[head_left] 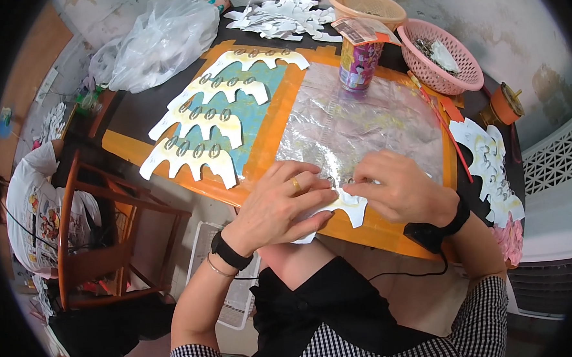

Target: Attaching metal hooks and eyelets to white shoe upper components manually.

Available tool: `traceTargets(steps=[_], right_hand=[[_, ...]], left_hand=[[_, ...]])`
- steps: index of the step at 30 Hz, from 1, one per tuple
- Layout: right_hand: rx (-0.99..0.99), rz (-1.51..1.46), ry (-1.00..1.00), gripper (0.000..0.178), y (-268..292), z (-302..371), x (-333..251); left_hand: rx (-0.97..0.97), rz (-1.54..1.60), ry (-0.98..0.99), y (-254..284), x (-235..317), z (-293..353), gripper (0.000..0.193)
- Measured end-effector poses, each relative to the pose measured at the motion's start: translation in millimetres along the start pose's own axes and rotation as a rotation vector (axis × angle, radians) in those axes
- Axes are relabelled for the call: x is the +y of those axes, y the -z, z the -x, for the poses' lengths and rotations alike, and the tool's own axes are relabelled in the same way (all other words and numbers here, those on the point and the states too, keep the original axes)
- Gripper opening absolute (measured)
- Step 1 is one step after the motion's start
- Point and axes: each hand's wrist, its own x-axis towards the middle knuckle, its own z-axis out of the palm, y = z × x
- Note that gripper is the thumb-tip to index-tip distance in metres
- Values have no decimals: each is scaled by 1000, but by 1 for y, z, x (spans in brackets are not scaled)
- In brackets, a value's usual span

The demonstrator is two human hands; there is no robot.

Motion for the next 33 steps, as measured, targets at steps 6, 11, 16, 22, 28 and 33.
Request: traceTargets(steps=[6, 11, 16, 22, 28, 33], right_hand=[[77, -71, -33, 19, -3, -3, 1], [55, -96, -13, 18, -9, -6, 2], [50, -57, 14, 18, -9, -13, 1], [27, -32, 19, 15, -11, -17, 2], [29, 66, 88, 15, -11, -24, -5], [38, 134, 140, 17, -18, -25, 0]], left_hand=[[-6, 0, 24, 0, 1, -1, 33], [17, 10, 35, 0, 1, -1, 33], [81, 51, 93, 2, 2, -1, 34], [88, 53, 79, -2, 0, 0, 27], [96, 63, 70, -3, -2, 1, 25], [95, 66, 76, -5, -2, 1, 24]])
